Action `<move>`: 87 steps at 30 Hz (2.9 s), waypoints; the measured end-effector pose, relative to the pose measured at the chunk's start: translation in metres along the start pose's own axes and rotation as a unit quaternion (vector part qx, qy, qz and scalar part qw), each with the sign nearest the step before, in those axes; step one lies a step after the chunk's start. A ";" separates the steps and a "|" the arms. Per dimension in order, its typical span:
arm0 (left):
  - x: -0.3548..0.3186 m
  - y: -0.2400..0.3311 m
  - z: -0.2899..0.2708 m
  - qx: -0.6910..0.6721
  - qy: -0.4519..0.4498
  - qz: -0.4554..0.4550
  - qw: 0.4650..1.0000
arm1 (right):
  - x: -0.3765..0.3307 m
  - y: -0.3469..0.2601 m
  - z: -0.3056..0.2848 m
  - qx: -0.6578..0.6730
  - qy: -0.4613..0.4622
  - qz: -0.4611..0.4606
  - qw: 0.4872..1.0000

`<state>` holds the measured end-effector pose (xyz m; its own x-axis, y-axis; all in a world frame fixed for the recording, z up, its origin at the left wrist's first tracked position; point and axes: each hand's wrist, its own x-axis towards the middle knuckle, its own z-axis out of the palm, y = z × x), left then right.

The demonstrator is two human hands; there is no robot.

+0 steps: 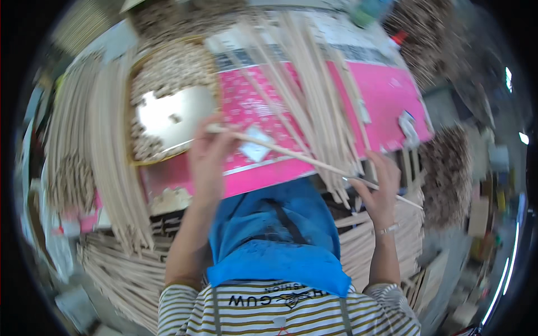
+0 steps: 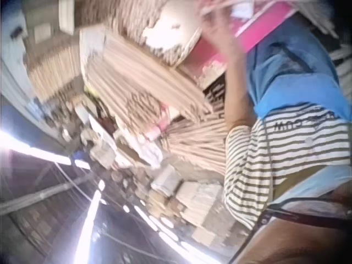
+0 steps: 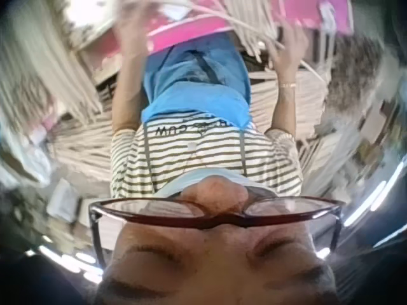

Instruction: Attaching small wooden beads to the ends of long wooden sticks using a glue pad in a workshop.

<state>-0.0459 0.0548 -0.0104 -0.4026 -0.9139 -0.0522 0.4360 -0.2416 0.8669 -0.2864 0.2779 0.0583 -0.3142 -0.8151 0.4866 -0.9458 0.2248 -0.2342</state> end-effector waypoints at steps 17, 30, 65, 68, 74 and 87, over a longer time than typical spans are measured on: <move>0.034 0.006 0.116 0.204 -0.246 0.051 0.946 | -0.236 0.061 0.032 0.315 0.078 0.441 0.837; -0.011 -0.034 0.036 0.196 -0.229 -0.114 0.947 | -0.412 0.253 0.021 -0.405 0.159 0.477 0.764; 0.078 0.045 -0.098 0.524 0.017 0.073 0.848 | 0.096 -0.040 0.129 0.495 -0.187 0.191 0.826; 0.023 0.028 -0.048 0.410 -0.049 0.084 0.907 | 0.108 -0.062 0.152 0.503 -0.167 0.155 0.833; -0.019 -0.039 -0.033 0.324 -0.057 0.015 0.944 | 0.111 -0.076 0.190 0.460 -0.140 0.087 0.872; -0.007 -0.057 -0.027 0.339 -0.029 0.017 0.940 | 0.100 -0.064 0.197 0.407 -0.154 0.063 0.898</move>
<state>-0.0460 0.0663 -0.0725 -0.4495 -0.8932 -0.0083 -0.1562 0.0694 0.9853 -0.2416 0.0764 -0.0437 -0.2586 -0.9480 0.1856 -0.4923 -0.0360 -0.8697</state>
